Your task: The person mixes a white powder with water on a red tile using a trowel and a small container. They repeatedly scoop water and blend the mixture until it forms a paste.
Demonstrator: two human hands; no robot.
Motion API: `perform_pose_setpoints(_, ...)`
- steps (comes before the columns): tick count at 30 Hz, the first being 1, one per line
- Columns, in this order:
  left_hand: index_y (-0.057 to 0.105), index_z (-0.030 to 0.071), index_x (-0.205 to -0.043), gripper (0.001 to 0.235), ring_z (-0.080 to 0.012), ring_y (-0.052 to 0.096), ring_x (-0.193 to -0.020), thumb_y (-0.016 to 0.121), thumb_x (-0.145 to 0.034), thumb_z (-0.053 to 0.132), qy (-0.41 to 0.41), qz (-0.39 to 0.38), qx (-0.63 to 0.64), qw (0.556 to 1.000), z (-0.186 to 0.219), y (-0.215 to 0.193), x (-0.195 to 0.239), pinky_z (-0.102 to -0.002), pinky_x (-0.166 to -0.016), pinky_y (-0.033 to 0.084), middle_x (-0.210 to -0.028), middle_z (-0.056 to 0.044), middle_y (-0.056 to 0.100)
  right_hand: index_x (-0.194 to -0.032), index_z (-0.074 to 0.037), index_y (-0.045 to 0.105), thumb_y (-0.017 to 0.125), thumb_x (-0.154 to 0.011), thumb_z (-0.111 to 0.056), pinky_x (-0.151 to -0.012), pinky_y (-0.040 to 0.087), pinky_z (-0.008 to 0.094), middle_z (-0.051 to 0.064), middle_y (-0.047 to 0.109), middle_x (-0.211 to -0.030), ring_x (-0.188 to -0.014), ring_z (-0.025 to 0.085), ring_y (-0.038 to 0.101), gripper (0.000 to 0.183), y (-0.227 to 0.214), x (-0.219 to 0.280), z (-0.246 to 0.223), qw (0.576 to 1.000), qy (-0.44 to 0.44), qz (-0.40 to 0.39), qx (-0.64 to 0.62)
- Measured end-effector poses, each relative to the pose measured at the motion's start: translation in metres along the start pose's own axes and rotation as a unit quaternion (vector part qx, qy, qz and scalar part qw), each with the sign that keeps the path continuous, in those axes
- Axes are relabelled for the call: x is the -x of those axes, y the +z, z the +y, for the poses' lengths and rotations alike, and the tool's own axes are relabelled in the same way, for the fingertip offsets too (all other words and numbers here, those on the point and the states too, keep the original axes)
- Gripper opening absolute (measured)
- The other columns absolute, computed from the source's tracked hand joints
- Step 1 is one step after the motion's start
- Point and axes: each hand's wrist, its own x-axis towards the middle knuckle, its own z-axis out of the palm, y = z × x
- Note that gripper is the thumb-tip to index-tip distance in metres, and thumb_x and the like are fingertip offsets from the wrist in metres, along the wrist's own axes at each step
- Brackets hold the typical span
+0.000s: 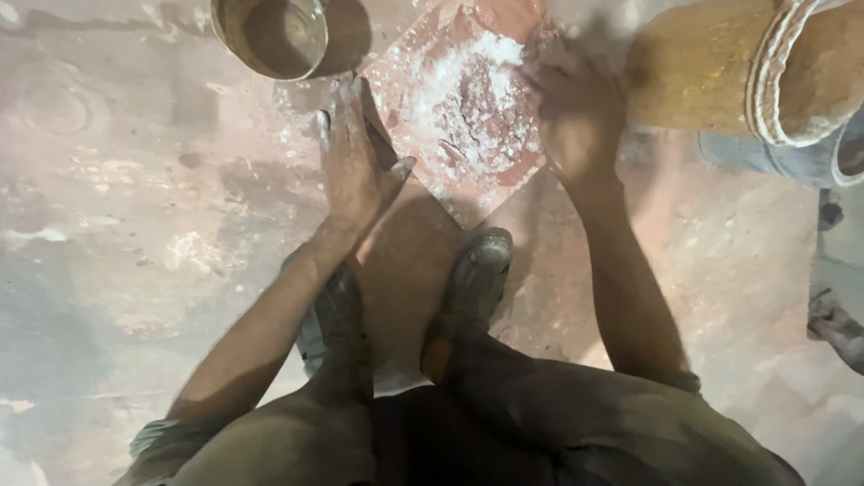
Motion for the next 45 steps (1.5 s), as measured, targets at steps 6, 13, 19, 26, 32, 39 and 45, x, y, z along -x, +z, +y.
perform_pose_setpoints(6, 0.010, -0.004, -0.160, 0.126, -0.0448, 0.022, -0.154, 0.096, -0.075, 0.031, -0.023, -0.018, -0.006, 1.000, 0.005, -0.006, -0.006, -0.063, -0.125, 0.017, -0.166, -0.024, 0.020, -0.110, -0.013, 0.078, 0.070, -0.090, 0.003, -0.097, 0.057, 0.043, 0.007, 0.077, -0.104, -0.104, 0.030, 0.074, 0.027, -0.005, 0.002, -0.027, 0.954, -0.035, 0.031, 0.296)
perform_pose_setpoints(13, 0.023, 0.004, -0.156, 0.105, -0.0394, 0.044, -0.143, 0.092, -0.078, 0.007, -0.181, 0.253, 0.471, 0.825, -0.002, 0.004, 0.011, -0.053, -0.111, 0.045, -0.159, -0.025, 0.031, -0.124, -0.012, 0.078, 0.067, -0.098, 0.001, -0.084, 0.058, 0.035, 0.011, 0.076, -0.122, -0.099, 0.025, 0.073, 0.031, -0.038, 0.027, -0.043, 0.984, 0.096, -0.021, 0.148)
perform_pose_setpoints(19, -0.001, 0.016, -0.165, 0.134, -0.0303, 0.028, -0.158, 0.103, -0.080, 0.016, -0.022, 0.288, 0.154, 0.945, -0.064, -0.013, -0.026, -0.045, -0.131, 0.034, -0.172, -0.014, 0.011, -0.119, -0.008, 0.077, 0.067, -0.103, -0.005, -0.094, 0.055, 0.038, 0.010, 0.074, -0.118, -0.109, 0.026, 0.068, 0.019, -0.018, 0.045, -0.065, 0.970, -0.001, -0.039, 0.238)
perform_pose_setpoints(26, 0.018, 0.011, -0.160, 0.114, -0.0306, 0.051, -0.148, 0.100, -0.082, 0.010, 0.014, 0.243, 0.216, 0.945, -0.067, -0.031, -0.052, -0.044, -0.130, 0.044, -0.156, -0.014, 0.047, -0.115, -0.006, 0.076, 0.063, -0.100, -0.004, -0.099, 0.052, 0.043, 0.010, 0.075, -0.118, -0.113, 0.029, 0.065, 0.020, -0.025, 0.057, -0.077, 0.972, -0.045, -0.058, 0.225)
perform_pose_setpoints(32, 0.028, 0.012, -0.159, 0.108, -0.0273, 0.050, -0.148, 0.105, -0.083, 0.016, 0.066, 0.220, 0.109, 0.967, -0.048, -0.033, -0.041, -0.041, -0.128, 0.045, -0.154, -0.010, 0.047, -0.125, -0.004, 0.075, 0.061, -0.105, 0.002, -0.096, 0.054, 0.038, 0.012, 0.074, -0.120, -0.112, 0.027, 0.066, 0.025, -0.047, 0.069, -0.060, 0.985, 0.064, -0.030, 0.160)
perform_pose_setpoints(39, 0.040, 0.017, -0.155, 0.109, -0.0312, 0.047, -0.143, 0.103, -0.069, 0.037, 0.167, 0.114, 0.053, 0.978, 0.015, -0.016, -0.053, -0.047, -0.118, 0.046, -0.151, -0.008, 0.044, -0.090, 0.003, 0.062, 0.068, -0.110, -0.003, -0.057, 0.032, 0.024, 0.000, 0.051, -0.075, -0.065, 0.006, 0.042, 0.021, -0.034, 0.085, -0.027, 0.943, 0.293, 0.071, -0.143)
perform_pose_setpoints(45, 0.036, 0.025, -0.164, 0.115, -0.0389, 0.036, -0.150, 0.105, -0.074, 0.044, 0.232, 0.004, -0.069, 0.970, 0.051, -0.010, -0.048, -0.061, -0.123, 0.038, -0.163, -0.013, 0.035, -0.102, 0.000, 0.070, 0.068, -0.110, -0.003, -0.058, 0.035, 0.023, -0.005, 0.062, -0.081, -0.066, 0.002, 0.048, 0.008, -0.036, 0.090, -0.018, 0.906, 0.305, 0.108, -0.275)
